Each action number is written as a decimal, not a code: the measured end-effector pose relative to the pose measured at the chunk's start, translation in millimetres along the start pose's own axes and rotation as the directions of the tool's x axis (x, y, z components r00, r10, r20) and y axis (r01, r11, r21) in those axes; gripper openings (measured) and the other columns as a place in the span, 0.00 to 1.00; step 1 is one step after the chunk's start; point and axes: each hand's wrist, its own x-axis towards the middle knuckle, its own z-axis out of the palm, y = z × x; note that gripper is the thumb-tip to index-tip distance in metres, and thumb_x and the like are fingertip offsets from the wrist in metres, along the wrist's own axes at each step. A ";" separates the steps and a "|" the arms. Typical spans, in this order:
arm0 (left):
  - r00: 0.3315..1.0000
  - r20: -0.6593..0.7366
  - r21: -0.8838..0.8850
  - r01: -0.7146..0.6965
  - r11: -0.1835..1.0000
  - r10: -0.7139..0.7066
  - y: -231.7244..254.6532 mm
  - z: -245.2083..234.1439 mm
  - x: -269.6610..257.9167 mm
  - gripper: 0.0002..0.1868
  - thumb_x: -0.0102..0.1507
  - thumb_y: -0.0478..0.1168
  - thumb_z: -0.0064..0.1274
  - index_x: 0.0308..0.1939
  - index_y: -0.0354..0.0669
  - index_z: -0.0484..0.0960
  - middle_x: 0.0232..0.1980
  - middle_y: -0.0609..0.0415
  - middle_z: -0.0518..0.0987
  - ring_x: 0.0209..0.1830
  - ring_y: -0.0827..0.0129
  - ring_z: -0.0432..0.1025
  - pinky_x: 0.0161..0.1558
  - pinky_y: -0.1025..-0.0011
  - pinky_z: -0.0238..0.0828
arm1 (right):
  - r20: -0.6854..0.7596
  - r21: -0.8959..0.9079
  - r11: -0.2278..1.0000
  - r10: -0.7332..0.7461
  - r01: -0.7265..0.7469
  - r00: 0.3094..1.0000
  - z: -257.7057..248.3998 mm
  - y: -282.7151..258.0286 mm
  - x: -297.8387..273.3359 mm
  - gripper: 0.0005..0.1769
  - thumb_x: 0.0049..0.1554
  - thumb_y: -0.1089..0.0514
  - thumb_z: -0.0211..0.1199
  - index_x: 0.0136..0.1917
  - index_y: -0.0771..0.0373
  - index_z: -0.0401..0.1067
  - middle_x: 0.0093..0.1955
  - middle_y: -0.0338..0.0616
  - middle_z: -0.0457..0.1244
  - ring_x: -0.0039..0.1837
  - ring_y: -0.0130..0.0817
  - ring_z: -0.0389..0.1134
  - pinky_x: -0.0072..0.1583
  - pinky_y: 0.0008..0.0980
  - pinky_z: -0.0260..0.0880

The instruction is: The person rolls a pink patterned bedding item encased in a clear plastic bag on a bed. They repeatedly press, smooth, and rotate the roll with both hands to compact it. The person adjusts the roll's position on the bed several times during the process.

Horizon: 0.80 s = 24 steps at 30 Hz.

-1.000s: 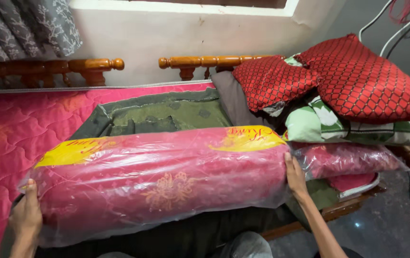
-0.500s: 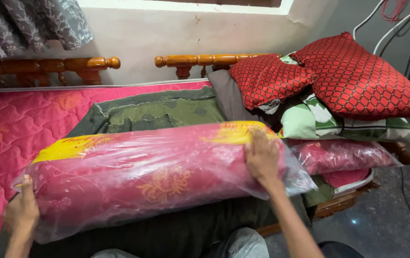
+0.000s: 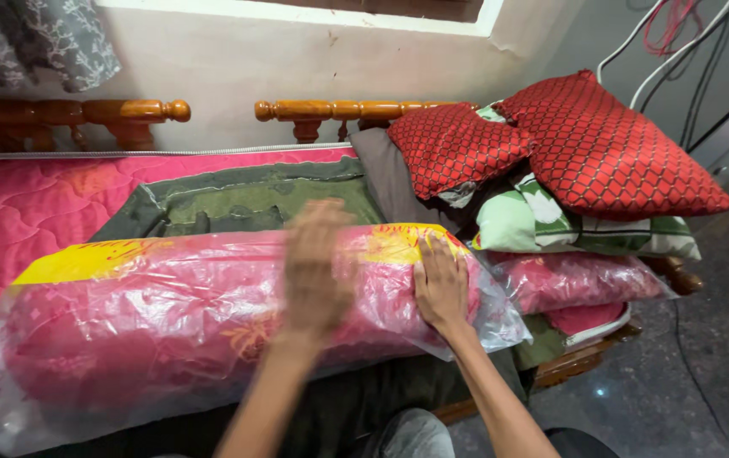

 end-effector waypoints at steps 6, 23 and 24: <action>0.908 0.404 0.265 -0.004 0.964 -0.107 16.0 119.8 -34.0 0.28 0.63 0.46 0.46 0.66 0.38 0.74 0.70 0.39 0.71 0.74 0.49 0.59 0.76 0.52 0.45 | 0.024 -0.019 1.000 -0.019 0.019 1.000 7.8 9.1 -6.9 0.29 0.65 0.52 0.47 0.78 0.59 0.59 0.81 0.51 0.52 0.82 0.48 0.50 0.78 0.54 0.43; 0.969 0.245 0.218 -0.021 0.976 -0.034 -0.2 134.2 -71.8 0.32 0.61 0.41 0.45 0.69 0.31 0.69 0.73 0.38 0.69 0.77 0.48 0.59 0.78 0.54 0.46 | 0.058 0.508 0.861 -0.031 -0.003 0.998 -8.6 -39.1 31.0 0.30 0.68 0.55 0.38 0.81 0.67 0.52 0.83 0.56 0.49 0.84 0.51 0.46 0.79 0.50 0.38; 0.970 0.234 0.233 0.000 0.972 -0.056 -0.1 134.1 -72.1 0.33 0.60 0.40 0.45 0.69 0.29 0.68 0.74 0.38 0.69 0.78 0.49 0.59 0.79 0.55 0.46 | 0.073 0.473 0.881 -0.027 -0.011 0.997 1.5 -34.7 24.5 0.29 0.67 0.55 0.39 0.79 0.66 0.55 0.82 0.54 0.51 0.83 0.49 0.48 0.80 0.50 0.38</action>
